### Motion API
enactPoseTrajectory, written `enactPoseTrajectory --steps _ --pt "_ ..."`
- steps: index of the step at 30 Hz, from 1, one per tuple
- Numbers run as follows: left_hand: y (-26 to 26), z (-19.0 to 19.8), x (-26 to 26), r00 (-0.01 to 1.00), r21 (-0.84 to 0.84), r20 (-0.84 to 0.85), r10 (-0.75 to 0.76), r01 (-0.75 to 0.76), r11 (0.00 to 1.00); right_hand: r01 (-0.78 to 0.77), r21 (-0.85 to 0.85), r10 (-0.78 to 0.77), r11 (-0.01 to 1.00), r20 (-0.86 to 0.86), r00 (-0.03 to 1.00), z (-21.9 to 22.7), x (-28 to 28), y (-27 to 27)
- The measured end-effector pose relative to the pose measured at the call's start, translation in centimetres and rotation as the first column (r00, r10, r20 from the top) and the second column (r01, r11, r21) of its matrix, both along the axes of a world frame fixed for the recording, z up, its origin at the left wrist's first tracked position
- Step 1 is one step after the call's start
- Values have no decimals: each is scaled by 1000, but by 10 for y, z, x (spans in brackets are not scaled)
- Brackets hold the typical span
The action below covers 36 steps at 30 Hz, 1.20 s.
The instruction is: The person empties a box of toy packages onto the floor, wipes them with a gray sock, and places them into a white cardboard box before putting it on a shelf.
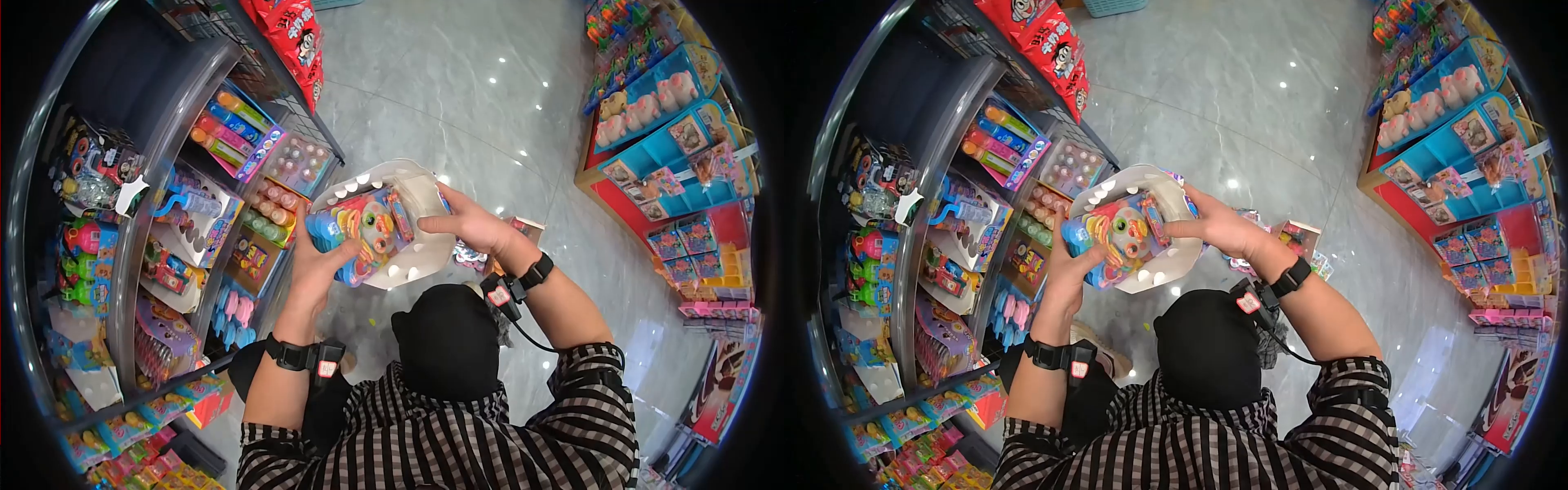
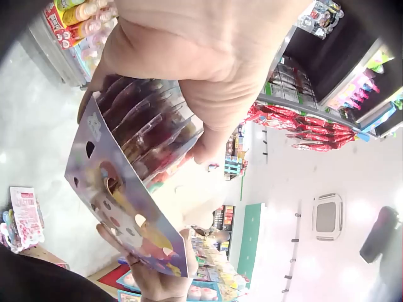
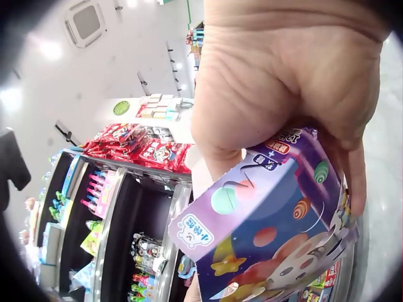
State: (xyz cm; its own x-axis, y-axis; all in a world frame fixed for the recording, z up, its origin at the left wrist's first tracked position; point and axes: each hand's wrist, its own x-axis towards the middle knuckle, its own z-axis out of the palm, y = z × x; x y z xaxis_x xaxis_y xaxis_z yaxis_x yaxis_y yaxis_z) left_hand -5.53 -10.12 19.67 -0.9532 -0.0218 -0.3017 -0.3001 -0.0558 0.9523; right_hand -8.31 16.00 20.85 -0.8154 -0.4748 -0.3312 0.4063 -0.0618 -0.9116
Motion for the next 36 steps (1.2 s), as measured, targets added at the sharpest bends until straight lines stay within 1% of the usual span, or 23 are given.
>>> enactPoseTrajectory --steps 2,3,5,6,8,11,13,15,20,22,23,24,25,26,27,28,29,30,31,32,33,34,36 --pt "2 11 0 999 60 17 -43 42 997 -12 -28 13 1000 19 1000 -5 -1 4" --pt "3 10 0 999 57 22 -44 42 997 -10 -52 11 999 27 1000 -3 -2 7" --pt "5 8 -1 997 66 71 -26 21 998 -11 -81 13 997 34 999 -6 -3 9" --pt "6 6 -1 997 60 71 -22 18 998 -6 -74 8 997 33 999 -10 -4 8" --pt "9 0 -2 998 44 28 52 -53 998 -4 -76 6 997 27 1000 -17 -4 6" --pt "7 3 -3 1000 20 29 -7 6 1000 3 -82 -1 997 27 1000 -25 -2 6" --pt "9 5 -2 998 24 51 -31 30 999 14 -91 -6 996 94 996 -28 0 10" --pt "11 6 -3 996 -5 89 -21 21 1000 2 -124 7 992 74 997 -34 2 11" --pt "5 -5 -4 994 -85 102 30 -21 996 -36 -183 45 982 42 998 -65 1 25" --pt "1 -10 -5 994 -111 105 43 -31 993 -26 -323 85 946 170 982 -76 -9 43" --pt "-1 -10 -5 990 -154 123 74 -55 987 58 -334 7 941 191 982 -88 -13 52" --pt "-5 -12 -4 985 -199 141 105 -76 977 61 -335 8 940 200 980 -107 -19 63" --pt "-9 -15 -3 984 -210 135 119 -89 974 176 -79 -160 981 176 971 -130 -26 74" --pt "-14 -19 -1 983 -211 138 118 -88 974 291 177 -312 940 106 944 -155 -30 84" --pt "-19 -25 1 981 -256 141 137 -97 962 292 178 -313 940 107 944 -187 -29 96" --pt "-23 -30 3 977 -300 144 156 -107 948 224 517 -242 826 -34 970 -224 -28 108" --pt "-26 -35 5 976 -343 162 143 -80 936 180 788 -119 589 -135 984 -250 -27 112" --pt "-27 -45 7 975 -347 168 143 -78 935 174 787 -119 592 -128 985 -264 -23 110" --pt "-28 -57 9 974 -382 169 148 -74 921 133 905 -17 404 -138 990 -274 -17 105" --pt "-30 -72 10 974 -418 169 153 -70 906 106 976 87 192 -124 988 -283 -10 99" --pt "-31 -89 12 972 -423 178 153 -65 904 75 985 108 155 -92 990 -269 -4 90" --pt "-32 -108 15 972 -501 185 143 -32 865 62 985 109 160 -80 991 -279 -3 89" --pt "-31 -144 24 971 -640 203 126 34 767 27 999 100 40 -31 995 -299 1 84"
